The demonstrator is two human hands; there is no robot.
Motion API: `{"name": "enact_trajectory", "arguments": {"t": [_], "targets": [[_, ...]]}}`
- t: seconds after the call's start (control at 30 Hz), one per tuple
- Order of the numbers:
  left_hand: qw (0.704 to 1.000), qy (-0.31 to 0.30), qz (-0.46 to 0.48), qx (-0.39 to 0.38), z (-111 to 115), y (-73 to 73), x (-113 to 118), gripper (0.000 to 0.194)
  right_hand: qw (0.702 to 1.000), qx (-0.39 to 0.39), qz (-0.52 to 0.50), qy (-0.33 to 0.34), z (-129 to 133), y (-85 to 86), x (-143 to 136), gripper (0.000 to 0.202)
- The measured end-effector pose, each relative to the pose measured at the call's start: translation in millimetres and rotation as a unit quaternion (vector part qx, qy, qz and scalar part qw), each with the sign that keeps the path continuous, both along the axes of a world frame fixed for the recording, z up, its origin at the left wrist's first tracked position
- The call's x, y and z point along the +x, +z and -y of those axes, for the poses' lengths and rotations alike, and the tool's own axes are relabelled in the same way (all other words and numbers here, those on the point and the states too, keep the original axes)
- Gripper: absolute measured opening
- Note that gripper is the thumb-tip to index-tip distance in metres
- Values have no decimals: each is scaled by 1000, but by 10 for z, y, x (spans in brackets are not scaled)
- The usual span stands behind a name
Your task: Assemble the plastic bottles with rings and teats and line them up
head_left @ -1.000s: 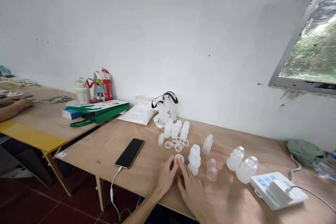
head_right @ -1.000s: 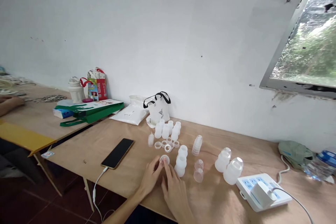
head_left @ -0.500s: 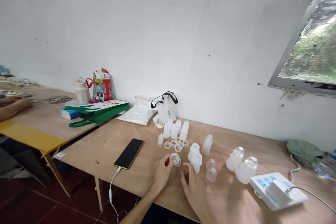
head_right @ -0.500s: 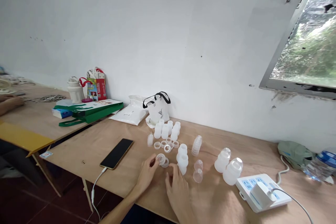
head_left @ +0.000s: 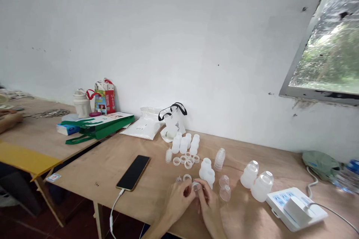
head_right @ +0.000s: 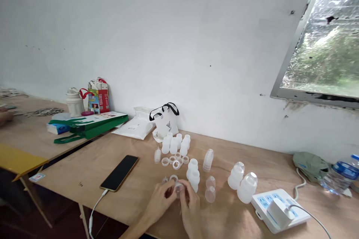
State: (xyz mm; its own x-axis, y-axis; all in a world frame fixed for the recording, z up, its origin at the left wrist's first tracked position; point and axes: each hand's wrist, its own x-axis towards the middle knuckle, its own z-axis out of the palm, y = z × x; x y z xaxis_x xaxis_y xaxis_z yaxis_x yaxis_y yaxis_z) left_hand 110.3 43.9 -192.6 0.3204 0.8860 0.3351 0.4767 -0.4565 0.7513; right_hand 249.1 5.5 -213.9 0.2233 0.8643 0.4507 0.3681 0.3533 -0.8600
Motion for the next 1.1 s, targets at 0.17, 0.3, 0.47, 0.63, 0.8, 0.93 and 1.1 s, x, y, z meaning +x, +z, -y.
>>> {"name": "enact_trajectory", "arguments": {"t": [0.17, 0.3, 0.47, 0.63, 0.8, 0.93, 1.1], "targets": [[998, 13, -55, -13, 55, 46, -16, 33, 998, -49, -26, 34, -16, -14, -1, 50], [996, 40, -84, -19, 66, 88, -21, 30, 997, -55, -39, 35, -8, -43, 0, 48], [995, 38, -88, -36, 64, 107, -26, 28, 999, -38, 9, 21, 5, -18, 11, 46], [998, 18, -59, -15, 53, 116, -75, 37, 999, -11, 36, 11, 14, 3, -5, 49], [999, -16, -45, -14, 27, 120, -95, 37, 998, -7, 55, 4, 43, -4, 5, 47], [999, 7, 9, -37, -41, 112, -122, 45, 996, -14, 88, 6, 113, 27, 20, 46], [995, 52, 62, -63, -147, 117, -221, 48, 979, 16, 200, 31, 136, 104, -19, 52]]}}
